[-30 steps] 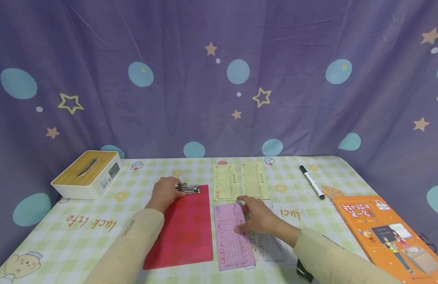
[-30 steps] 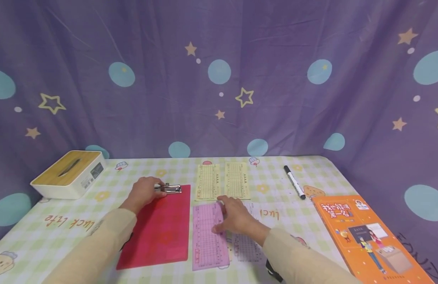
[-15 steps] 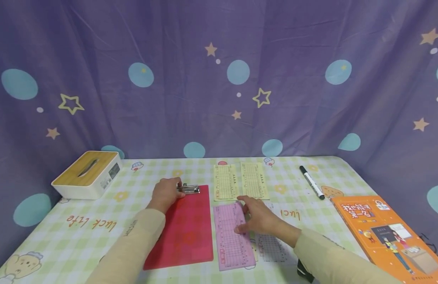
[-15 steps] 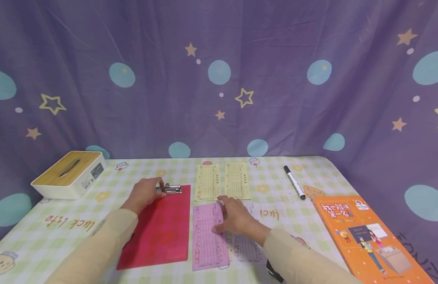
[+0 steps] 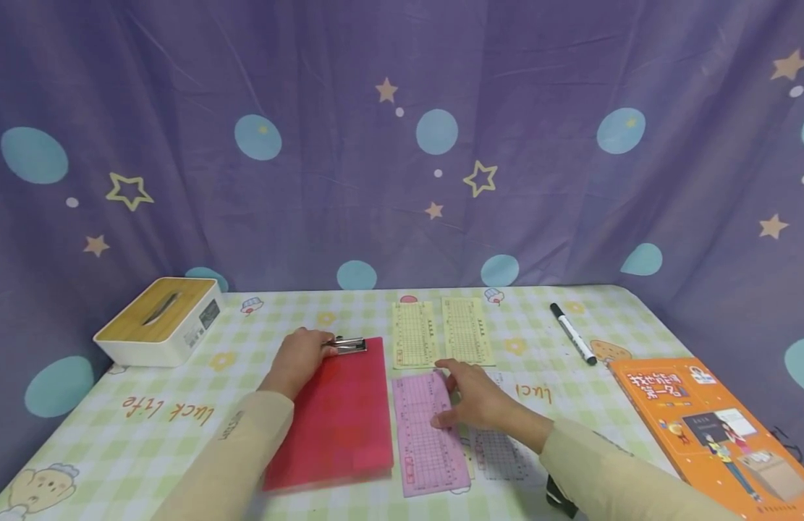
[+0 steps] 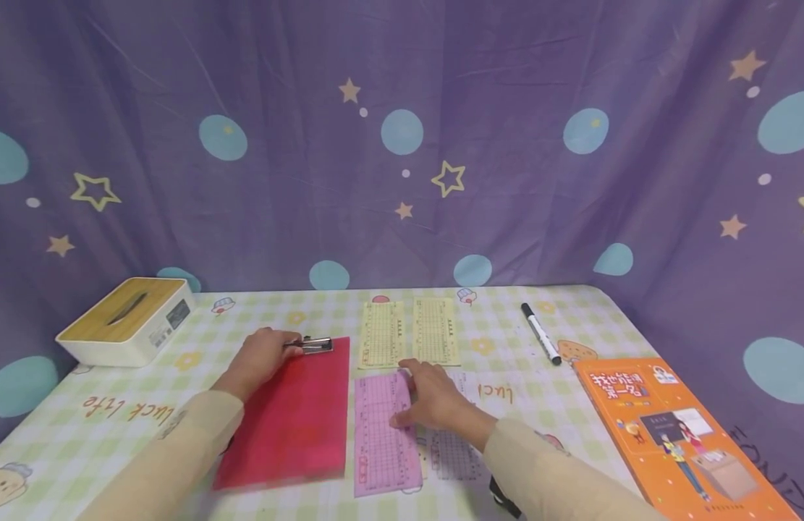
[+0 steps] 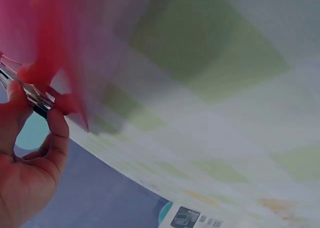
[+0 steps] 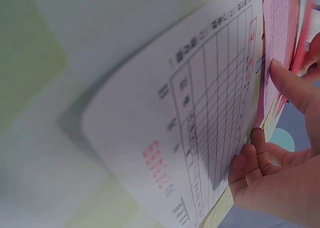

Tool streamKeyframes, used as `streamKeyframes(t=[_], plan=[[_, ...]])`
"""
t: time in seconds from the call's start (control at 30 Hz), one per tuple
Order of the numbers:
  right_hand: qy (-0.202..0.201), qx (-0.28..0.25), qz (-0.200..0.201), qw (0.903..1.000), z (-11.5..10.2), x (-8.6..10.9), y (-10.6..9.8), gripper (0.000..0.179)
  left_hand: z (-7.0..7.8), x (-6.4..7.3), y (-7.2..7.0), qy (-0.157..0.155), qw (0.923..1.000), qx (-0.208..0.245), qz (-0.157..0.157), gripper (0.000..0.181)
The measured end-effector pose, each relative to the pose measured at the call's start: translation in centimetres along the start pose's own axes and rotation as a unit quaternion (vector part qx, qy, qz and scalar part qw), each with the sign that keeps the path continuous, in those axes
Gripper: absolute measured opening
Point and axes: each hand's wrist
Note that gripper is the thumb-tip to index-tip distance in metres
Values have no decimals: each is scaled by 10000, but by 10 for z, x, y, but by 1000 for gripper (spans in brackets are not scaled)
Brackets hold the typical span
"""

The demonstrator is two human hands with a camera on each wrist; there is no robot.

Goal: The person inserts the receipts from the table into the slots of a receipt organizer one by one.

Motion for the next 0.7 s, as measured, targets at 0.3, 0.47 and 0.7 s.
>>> streamKeyframes(t=[0.3,0.47,0.7], plan=[[41,-27,11,10000,0,0,0,90,-4,-2,1,13,9999,131,17,11],[12,-36,42,10000,1,0,1,90,-8,-3,2,-165,9985,513,-45,17],[-6,-52,47,10000,2,0,1,89,-11,0,3,-268,9959,866,-34,22]])
Point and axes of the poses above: each hand's wrist, its own x-axis away from the middle knuckle, its own y-axis out of the palm, z = x × y, and after that the axes turned 7 degrees about -z, right-handed
